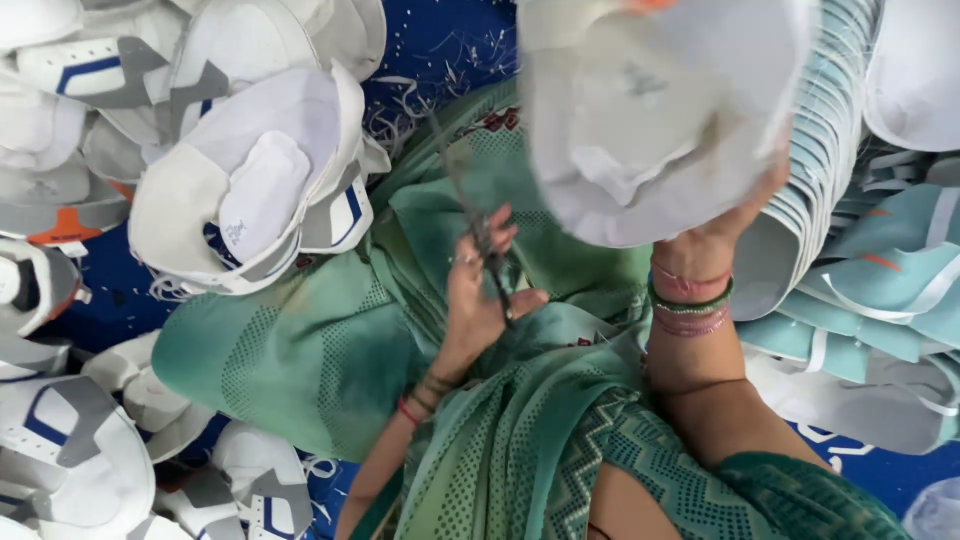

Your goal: The person trims excess material and finishes shoe uppers using scissors.

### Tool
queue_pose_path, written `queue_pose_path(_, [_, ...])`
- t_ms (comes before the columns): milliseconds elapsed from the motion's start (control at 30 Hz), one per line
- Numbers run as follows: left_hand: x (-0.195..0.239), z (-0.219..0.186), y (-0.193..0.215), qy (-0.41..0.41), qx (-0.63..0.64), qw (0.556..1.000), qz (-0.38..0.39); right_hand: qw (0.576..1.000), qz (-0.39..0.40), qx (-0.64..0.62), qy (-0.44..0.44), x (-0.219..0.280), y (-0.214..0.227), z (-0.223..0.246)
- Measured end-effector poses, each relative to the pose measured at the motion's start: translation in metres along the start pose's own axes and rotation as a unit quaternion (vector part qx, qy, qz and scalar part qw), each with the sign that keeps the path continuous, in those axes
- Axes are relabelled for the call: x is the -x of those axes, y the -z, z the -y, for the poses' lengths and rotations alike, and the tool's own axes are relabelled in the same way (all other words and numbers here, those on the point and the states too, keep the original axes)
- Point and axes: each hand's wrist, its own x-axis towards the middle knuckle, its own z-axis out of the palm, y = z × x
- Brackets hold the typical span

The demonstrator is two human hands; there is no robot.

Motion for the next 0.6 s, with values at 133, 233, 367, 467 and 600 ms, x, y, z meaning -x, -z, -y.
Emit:
queue_pose_path(133, [-0.027,0.015,-0.008,-0.387,-0.461,0.779,0.175,0.982,-0.104,-0.141,-0.069,0.0,0.041,-0.035])
queue_pose_path(233, [-0.054,0.008,0.003,-0.352,-0.444,0.814,0.126,0.975,-0.169,-0.132,-0.061,0.003,0.066,-0.048])
queue_pose_path(367, [-0.086,-0.007,0.02,-0.345,-0.474,0.805,0.091,0.941,-0.212,0.217,0.148,0.003,0.049,-0.02])
queue_pose_path(467, [-0.077,-0.01,-0.001,-0.318,-0.481,0.814,0.068,0.909,-0.111,0.355,0.188,-0.001,0.013,0.001])
queue_pose_path(600, [-0.066,-0.018,0.0,-0.333,-0.511,0.791,0.053,0.856,0.144,0.495,0.031,-0.027,-0.038,-0.005])
